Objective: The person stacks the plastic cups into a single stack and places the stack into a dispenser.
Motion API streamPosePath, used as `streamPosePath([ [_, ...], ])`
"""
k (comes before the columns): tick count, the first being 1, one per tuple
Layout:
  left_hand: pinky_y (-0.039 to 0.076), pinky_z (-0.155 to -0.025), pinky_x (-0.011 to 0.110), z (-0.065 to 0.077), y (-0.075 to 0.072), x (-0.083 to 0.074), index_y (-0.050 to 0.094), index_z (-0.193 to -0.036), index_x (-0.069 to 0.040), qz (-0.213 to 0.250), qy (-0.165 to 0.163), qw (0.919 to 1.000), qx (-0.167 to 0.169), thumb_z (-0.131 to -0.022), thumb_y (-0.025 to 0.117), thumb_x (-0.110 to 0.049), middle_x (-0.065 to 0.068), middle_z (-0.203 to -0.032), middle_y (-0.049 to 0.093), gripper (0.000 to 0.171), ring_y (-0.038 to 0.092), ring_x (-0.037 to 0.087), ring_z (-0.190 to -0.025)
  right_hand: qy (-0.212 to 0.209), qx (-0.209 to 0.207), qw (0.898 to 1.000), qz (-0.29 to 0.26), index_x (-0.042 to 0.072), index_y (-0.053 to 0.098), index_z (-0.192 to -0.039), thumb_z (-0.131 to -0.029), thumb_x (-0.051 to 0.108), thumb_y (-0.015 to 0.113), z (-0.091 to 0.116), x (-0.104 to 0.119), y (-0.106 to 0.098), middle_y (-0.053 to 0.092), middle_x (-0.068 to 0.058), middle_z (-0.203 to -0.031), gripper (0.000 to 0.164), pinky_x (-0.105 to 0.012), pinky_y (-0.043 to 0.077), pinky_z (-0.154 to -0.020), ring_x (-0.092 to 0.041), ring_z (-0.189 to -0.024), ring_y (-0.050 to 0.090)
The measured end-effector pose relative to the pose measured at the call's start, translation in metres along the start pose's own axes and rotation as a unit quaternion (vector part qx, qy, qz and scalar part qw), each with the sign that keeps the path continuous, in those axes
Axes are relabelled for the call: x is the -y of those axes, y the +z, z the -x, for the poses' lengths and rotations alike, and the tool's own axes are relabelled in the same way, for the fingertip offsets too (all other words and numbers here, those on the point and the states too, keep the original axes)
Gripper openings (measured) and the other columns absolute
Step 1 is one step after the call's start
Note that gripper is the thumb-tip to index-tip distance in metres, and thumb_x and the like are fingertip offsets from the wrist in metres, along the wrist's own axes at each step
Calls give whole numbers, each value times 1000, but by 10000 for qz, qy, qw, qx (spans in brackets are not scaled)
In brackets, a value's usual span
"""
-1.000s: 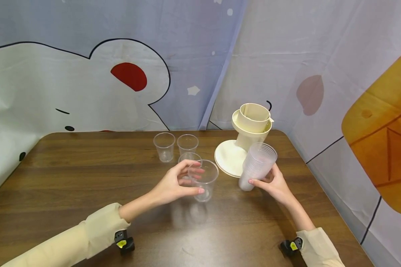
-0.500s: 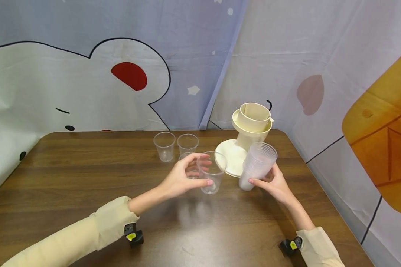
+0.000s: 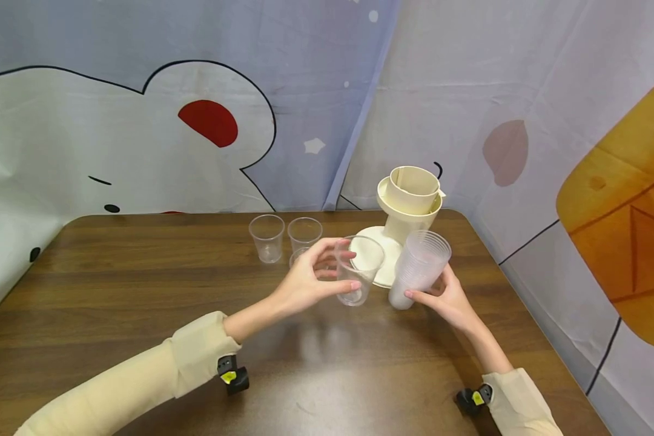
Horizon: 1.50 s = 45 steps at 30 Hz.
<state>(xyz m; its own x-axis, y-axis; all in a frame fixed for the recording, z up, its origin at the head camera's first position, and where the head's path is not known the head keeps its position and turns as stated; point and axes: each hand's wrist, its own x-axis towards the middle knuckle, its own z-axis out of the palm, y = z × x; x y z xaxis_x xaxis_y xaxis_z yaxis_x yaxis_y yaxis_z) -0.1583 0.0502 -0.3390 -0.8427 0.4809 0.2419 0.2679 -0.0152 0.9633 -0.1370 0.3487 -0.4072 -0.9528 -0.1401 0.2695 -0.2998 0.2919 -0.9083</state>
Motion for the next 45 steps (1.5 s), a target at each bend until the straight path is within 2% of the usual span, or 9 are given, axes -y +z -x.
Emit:
streamPosePath([
  [5,53,-92,29,-7,5,-3,51,-129,-7,62,73,9999,-90,-75,80,-9,12,-124,64,62,63,26,-108,-7,5,10000,-50,19,41,-132,-79,-13,68,0,-1,0,56,12,-118,68,-14,53,-83,2,-104,60],
  [8,53,-92,30,-13,8,-4,51,-130,-7,103,116,9998,-131,-75,80,-10,12,-124,64,62,62,29,-109,14,-7,10000,-91,19,41,-132,-78,-13,68,0,-1,0,56,12,-118,68,-14,53,-82,2,-104,60],
  [11,53,-90,26,-19,10,-6,52,-130,-8,106,186,9996,-185,-75,80,-10,12,-122,65,62,63,28,-108,54,-9,10000,-41,19,40,-132,-79,-12,68,0,-1,0,55,12,-119,68,-14,53,-83,2,-104,59],
  [14,53,-88,23,-24,11,-9,53,-130,-9,56,260,9994,-217,-75,80,-11,12,-121,66,61,64,23,-104,119,-17,9999,69,19,39,-133,-79,-10,69,0,-1,0,54,12,-120,68,-15,53,-83,2,-104,59],
  [18,54,-89,25,-29,12,-11,54,-130,-10,-21,274,9994,-229,-76,80,-11,11,-121,66,61,65,19,-103,173,-20,9998,96,18,39,-134,-79,-9,70,1,-2,0,54,12,-120,69,-15,53,-83,2,-104,59],
  [26,53,-92,28,-39,13,-17,53,-132,-7,137,288,9993,-209,-76,80,-11,15,-124,63,62,63,30,-110,192,-21,9998,69,18,38,-135,-80,-9,69,2,-1,2,54,12,-120,69,-15,53,-83,2,-105,59],
  [32,53,-94,33,-45,13,-25,53,-132,-7,115,387,9989,-229,-76,80,-12,11,-124,64,62,63,21,-108,191,-51,9998,85,18,39,-134,-79,-9,69,3,0,2,55,12,-119,68,-15,53,-83,2,-104,59],
  [40,53,-92,25,-52,19,-32,52,-134,-8,37,403,9989,-221,-77,80,-14,13,-126,62,64,63,22,-110,168,-45,9998,68,16,38,-135,-79,-9,69,3,0,2,54,12,-120,69,-16,53,-83,1,-104,59],
  [45,54,-89,22,-57,23,-35,53,-134,-9,-23,439,9985,-341,-75,81,-15,11,-123,62,65,63,15,-105,114,-31,9999,-12,17,38,-136,-79,-11,68,2,1,3,54,11,-120,70,-15,53,-83,1,-105,59],
])
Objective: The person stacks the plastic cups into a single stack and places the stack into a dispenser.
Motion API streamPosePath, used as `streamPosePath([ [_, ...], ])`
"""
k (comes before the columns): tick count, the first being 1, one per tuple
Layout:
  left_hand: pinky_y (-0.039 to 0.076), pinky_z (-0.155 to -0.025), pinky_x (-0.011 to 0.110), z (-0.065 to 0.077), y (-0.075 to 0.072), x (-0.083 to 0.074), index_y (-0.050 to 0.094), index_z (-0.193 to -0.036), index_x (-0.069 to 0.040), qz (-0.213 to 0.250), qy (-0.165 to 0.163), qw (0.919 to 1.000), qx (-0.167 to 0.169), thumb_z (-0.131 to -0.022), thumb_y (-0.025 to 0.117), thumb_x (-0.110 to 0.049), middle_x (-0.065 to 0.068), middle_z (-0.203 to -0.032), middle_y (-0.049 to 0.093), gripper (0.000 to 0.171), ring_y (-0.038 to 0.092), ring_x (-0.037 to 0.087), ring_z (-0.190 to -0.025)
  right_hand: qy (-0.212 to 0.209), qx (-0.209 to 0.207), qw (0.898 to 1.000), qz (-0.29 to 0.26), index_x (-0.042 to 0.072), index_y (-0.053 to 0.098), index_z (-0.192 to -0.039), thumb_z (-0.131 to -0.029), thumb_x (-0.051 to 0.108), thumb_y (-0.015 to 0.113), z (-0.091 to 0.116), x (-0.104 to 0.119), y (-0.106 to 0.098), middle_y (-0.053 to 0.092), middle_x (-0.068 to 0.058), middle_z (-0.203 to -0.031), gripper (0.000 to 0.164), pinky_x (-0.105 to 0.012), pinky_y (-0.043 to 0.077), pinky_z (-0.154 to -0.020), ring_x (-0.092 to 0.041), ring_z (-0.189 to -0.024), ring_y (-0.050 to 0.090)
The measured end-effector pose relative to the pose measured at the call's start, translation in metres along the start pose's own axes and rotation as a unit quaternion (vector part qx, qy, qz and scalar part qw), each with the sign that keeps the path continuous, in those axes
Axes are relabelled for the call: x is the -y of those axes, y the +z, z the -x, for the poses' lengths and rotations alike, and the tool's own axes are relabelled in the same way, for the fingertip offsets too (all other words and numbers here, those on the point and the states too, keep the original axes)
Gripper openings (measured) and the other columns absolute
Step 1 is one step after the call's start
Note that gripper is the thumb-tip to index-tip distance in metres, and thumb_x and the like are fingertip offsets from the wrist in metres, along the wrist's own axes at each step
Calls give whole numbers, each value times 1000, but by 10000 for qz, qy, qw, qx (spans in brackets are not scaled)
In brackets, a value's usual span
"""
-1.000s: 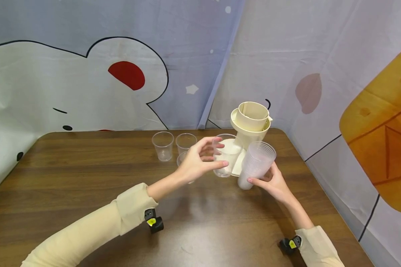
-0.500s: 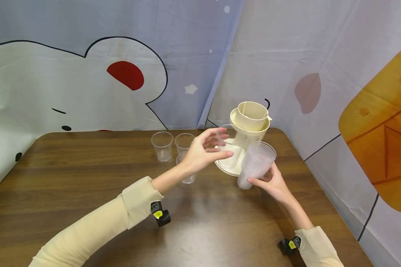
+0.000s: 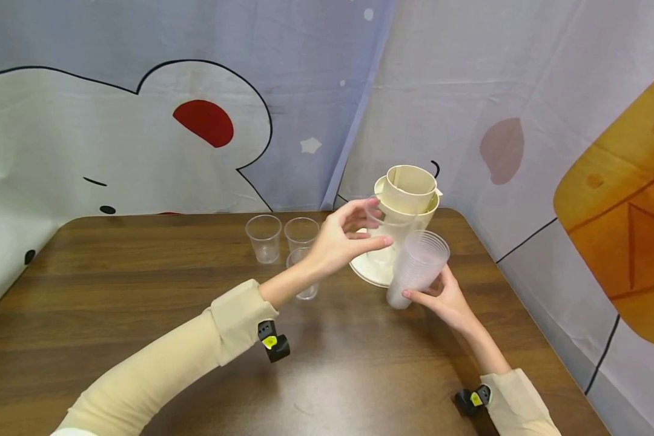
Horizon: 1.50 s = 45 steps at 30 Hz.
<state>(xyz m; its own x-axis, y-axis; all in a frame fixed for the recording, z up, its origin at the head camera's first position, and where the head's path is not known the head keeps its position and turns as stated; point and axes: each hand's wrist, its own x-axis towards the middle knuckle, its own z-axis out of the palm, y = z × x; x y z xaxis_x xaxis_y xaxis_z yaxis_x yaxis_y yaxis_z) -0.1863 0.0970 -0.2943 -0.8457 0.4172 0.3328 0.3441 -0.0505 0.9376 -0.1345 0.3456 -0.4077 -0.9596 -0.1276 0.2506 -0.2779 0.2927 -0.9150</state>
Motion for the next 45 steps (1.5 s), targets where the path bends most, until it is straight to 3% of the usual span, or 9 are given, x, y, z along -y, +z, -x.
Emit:
streamPosePath([
  [5,54,-89,23,-5,2,-2,54,-133,-12,-104,5,9999,-134,-75,82,-16,7,-124,62,64,63,12,-104,54,12,10000,20,18,36,-137,-80,-10,68,-1,1,1,54,11,-121,71,-16,53,-82,1,-105,59],
  [19,53,-93,27,-13,7,-5,53,-133,-11,-147,155,9996,-183,-75,82,-16,10,-124,63,65,63,22,-108,118,78,9999,44,17,31,-141,-82,-9,66,1,4,2,50,12,-125,73,-15,52,-83,2,-106,57],
  [26,51,-88,17,-15,10,-6,53,-134,-11,-154,196,9995,-171,-75,82,-17,10,-124,62,66,62,18,-104,180,107,9997,107,14,29,-143,-86,-5,63,2,6,2,49,14,-126,69,-12,50,-86,4,-110,55],
  [31,51,-87,16,-17,12,-7,53,-134,-11,-130,260,9994,-179,-75,81,-17,9,-123,62,66,61,12,-100,205,78,9997,81,15,31,-141,-87,-4,63,2,7,3,50,14,-125,66,-12,49,-86,4,-110,55],
  [45,51,-86,16,-20,25,-8,54,-133,-12,74,316,9993,-163,-75,81,-16,8,-123,61,64,62,20,-106,137,24,9999,-47,19,35,-138,-87,-6,62,5,6,3,51,13,-125,63,-13,51,-85,3,-109,56],
])
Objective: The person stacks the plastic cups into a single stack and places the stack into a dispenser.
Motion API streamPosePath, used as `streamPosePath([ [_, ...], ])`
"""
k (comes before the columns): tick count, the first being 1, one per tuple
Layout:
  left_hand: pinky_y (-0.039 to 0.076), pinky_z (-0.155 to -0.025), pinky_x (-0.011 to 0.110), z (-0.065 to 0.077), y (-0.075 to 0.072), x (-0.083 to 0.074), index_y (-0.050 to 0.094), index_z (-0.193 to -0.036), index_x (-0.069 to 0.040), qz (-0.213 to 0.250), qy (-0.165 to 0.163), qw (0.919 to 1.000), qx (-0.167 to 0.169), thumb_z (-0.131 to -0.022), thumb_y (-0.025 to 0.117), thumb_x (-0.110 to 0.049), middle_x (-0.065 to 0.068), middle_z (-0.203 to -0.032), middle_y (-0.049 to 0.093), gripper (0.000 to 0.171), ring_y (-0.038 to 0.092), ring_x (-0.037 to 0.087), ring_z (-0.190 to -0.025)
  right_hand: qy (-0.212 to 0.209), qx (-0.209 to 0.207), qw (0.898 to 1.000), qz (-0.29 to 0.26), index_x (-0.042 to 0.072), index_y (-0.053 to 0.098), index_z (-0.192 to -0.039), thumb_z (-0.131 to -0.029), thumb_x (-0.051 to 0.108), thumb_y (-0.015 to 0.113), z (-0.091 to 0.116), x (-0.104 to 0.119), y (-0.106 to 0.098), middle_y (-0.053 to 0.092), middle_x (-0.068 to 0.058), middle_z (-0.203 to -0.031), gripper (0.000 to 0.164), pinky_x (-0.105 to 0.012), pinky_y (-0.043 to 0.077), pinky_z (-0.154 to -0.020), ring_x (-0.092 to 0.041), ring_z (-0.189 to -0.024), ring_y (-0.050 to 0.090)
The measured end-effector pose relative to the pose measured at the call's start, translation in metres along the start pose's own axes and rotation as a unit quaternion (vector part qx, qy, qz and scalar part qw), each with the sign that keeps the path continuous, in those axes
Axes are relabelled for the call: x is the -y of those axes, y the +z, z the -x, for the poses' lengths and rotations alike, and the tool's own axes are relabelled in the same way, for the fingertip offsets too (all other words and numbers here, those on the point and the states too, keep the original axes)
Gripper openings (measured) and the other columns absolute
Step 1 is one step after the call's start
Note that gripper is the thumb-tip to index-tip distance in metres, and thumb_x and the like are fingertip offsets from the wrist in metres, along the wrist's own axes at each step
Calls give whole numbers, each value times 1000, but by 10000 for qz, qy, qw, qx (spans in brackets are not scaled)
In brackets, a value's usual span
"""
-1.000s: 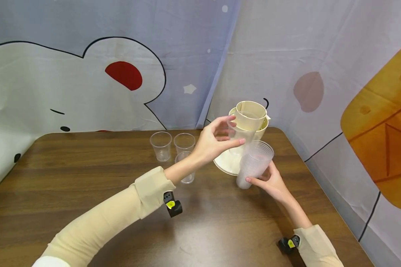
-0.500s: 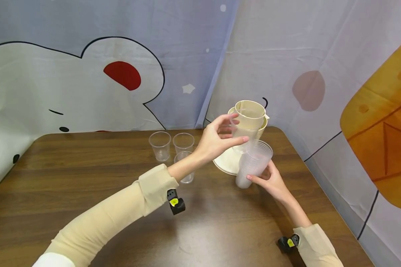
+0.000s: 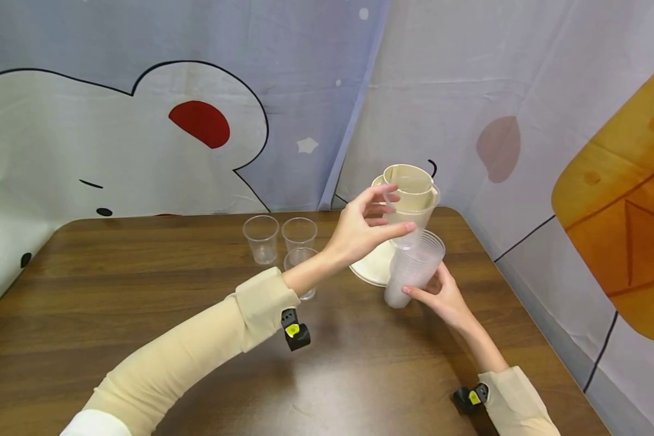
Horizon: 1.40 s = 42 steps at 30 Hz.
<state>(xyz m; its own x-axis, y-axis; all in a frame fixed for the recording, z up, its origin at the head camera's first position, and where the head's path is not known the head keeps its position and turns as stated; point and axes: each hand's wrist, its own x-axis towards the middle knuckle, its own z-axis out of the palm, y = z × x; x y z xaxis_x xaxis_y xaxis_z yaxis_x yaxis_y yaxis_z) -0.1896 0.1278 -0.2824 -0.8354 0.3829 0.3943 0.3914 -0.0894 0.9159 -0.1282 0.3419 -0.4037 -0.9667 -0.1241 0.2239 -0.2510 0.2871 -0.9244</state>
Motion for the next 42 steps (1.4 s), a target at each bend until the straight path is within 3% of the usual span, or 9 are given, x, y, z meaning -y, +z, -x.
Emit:
streamPosePath([
  [12,51,-89,16,1,8,2,52,-134,-12,37,6,9999,142,-76,81,-15,7,-126,61,66,60,6,-102,15,4,10000,-34,20,35,-138,-87,-6,61,0,1,2,52,13,-125,62,-13,50,-86,3,-110,55],
  [25,50,-89,13,4,13,4,52,-134,-12,108,-113,9995,290,-75,81,-13,7,-130,60,65,63,8,-103,24,-24,9999,-95,21,36,-137,-87,-6,61,-1,0,3,51,13,-125,62,-14,51,-86,3,-111,55],
  [32,50,-89,13,4,14,6,50,-135,-8,-44,-124,9984,552,-77,80,-13,9,-132,59,66,61,11,-109,-5,-43,10000,-75,22,36,-138,-87,-6,61,-1,-2,2,51,13,-125,63,-13,51,-85,3,-110,55],
  [42,49,-91,14,3,16,14,51,-136,-12,-334,-255,9969,659,-76,81,-16,5,-134,57,68,61,12,-110,65,-16,10000,43,20,34,-140,-88,-4,61,-1,-2,2,50,14,-127,64,-13,50,-87,3,-112,54],
])
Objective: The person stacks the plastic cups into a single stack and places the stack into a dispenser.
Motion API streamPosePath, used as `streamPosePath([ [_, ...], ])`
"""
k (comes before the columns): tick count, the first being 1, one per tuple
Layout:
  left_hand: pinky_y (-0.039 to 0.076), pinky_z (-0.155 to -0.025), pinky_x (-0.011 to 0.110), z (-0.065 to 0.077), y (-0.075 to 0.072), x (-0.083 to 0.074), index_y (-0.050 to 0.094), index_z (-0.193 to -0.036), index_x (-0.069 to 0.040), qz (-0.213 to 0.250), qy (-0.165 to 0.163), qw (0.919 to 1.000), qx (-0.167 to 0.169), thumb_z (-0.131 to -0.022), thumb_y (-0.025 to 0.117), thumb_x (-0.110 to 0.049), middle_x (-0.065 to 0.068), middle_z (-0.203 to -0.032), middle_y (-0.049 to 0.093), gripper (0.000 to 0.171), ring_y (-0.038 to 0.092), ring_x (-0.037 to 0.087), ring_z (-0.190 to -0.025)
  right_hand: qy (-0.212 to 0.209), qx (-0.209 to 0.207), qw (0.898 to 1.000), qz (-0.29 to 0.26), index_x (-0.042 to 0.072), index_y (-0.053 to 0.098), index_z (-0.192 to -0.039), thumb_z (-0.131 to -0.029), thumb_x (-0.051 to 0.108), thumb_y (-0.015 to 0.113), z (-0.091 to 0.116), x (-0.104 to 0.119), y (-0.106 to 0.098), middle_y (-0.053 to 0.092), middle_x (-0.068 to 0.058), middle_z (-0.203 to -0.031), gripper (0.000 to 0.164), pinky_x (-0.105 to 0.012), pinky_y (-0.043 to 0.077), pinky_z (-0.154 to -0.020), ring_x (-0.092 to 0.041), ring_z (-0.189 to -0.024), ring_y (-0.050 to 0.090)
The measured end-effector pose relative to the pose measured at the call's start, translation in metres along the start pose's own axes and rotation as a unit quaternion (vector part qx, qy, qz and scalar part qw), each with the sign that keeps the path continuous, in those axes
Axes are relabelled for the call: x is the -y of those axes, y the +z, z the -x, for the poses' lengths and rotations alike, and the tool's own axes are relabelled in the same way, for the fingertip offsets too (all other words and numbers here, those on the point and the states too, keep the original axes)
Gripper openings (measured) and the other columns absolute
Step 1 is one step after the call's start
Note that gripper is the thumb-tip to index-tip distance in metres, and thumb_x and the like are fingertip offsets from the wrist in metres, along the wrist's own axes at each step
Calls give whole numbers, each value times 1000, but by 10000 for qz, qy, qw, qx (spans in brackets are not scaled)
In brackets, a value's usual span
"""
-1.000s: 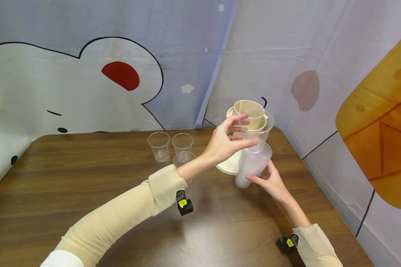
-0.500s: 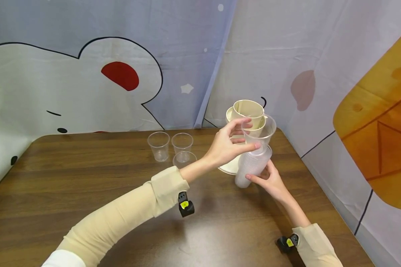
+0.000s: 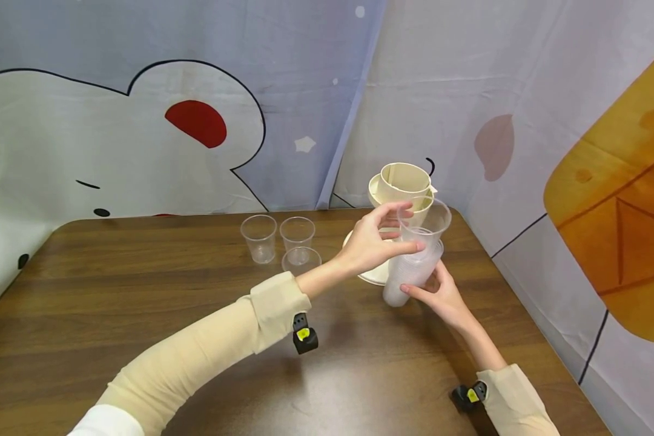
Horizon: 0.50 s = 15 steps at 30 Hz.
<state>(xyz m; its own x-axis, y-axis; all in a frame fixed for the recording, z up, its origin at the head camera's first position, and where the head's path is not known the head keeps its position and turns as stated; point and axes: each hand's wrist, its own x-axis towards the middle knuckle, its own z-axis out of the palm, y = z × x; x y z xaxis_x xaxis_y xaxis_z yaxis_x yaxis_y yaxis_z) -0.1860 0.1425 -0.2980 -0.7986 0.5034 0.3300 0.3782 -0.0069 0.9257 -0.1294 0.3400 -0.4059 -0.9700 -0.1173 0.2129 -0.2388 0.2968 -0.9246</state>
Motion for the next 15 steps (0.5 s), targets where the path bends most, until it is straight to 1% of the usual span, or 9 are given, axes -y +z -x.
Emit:
streamPosePath([
  [6,49,-91,15,1,0,4,51,-136,-13,-198,-86,9998,-18,-75,82,-17,3,-134,57,69,61,13,-112,-29,24,10000,-87,20,33,-141,-88,-5,61,0,1,1,50,13,-127,65,-13,50,-87,3,-111,55],
  [11,50,-95,21,2,1,6,51,-135,-13,-319,-198,9993,-52,-74,82,-17,4,-134,58,69,61,13,-112,16,29,10000,-22,18,31,-143,-88,-4,61,-1,1,1,49,13,-128,66,-13,50,-88,3,-112,54],
  [13,51,-95,23,2,1,7,51,-135,-13,-369,-260,9990,-67,-74,82,-18,4,-134,58,69,61,13,-112,34,22,10000,8,18,31,-143,-88,-3,62,-1,1,1,49,13,-128,66,-13,50,-88,3,-112,54],
  [15,51,-95,22,3,2,8,51,-136,-14,-388,-321,9987,-67,-74,82,-19,4,-134,58,69,61,13,-113,35,10,10000,11,18,31,-143,-88,-3,62,-1,1,1,50,13,-127,66,-13,50,-88,3,-111,55],
])
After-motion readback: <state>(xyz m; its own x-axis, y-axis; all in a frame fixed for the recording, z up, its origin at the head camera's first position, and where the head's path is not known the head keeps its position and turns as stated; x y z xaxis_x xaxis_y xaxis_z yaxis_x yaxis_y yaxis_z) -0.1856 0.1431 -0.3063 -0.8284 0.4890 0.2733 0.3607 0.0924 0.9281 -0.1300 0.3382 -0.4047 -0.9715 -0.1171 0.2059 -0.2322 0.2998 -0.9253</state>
